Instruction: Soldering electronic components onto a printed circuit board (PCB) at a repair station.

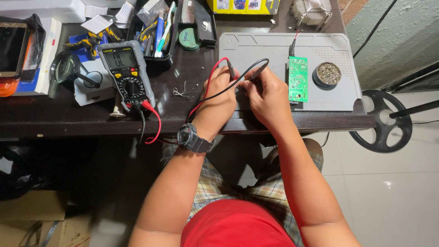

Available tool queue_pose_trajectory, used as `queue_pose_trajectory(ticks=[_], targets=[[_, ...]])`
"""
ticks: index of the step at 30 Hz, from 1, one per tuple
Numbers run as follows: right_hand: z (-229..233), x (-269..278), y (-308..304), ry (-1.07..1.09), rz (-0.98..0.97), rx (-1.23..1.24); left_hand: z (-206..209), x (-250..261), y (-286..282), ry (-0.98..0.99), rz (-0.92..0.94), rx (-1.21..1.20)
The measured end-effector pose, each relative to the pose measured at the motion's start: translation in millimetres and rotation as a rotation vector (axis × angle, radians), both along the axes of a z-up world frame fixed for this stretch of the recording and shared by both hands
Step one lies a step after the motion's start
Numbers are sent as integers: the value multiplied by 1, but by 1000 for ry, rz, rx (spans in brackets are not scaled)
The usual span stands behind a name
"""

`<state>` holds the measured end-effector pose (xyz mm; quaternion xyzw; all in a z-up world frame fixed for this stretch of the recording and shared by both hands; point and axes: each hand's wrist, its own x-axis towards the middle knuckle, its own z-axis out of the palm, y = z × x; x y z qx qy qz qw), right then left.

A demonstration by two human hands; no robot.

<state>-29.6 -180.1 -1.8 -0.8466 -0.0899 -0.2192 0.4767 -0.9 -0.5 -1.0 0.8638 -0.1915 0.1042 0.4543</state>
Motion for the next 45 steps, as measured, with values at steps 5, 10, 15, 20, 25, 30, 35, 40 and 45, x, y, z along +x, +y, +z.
queue_pose_trajectory(ticks=[5, 10, 15, 20, 25, 30, 35, 40, 45], targets=[[-3, 0, -1, -10, 1, 6, 1, -1, 0, -4, -5, -2], [-1, 0, 0, -22, 3, -16, 0, 0, -2, -22, -5, -17], [0, 0, 2, -26, 1, -11, -4, 2, -1, -45, 2, 0], [3, -1, 3, -25, 6, -6, 1, 1, -1, -17, 2, -16], [2, -2, 3, -63, -8, -80, 3, -1, 0, -26, 9, 2], [1, -1, 1, -50, -2, -60, 1, 0, 0, 2, 7, -6], [1, -1, 3, -70, -10, -105, 4, 0, -2, 13, 3, 3], [-3, 0, 1, -66, -18, -108, 9, -4, 0, 34, -7, -15], [-2, -4, 2, -182, -27, -9, 15, -5, 2, -167, 4, -245]])
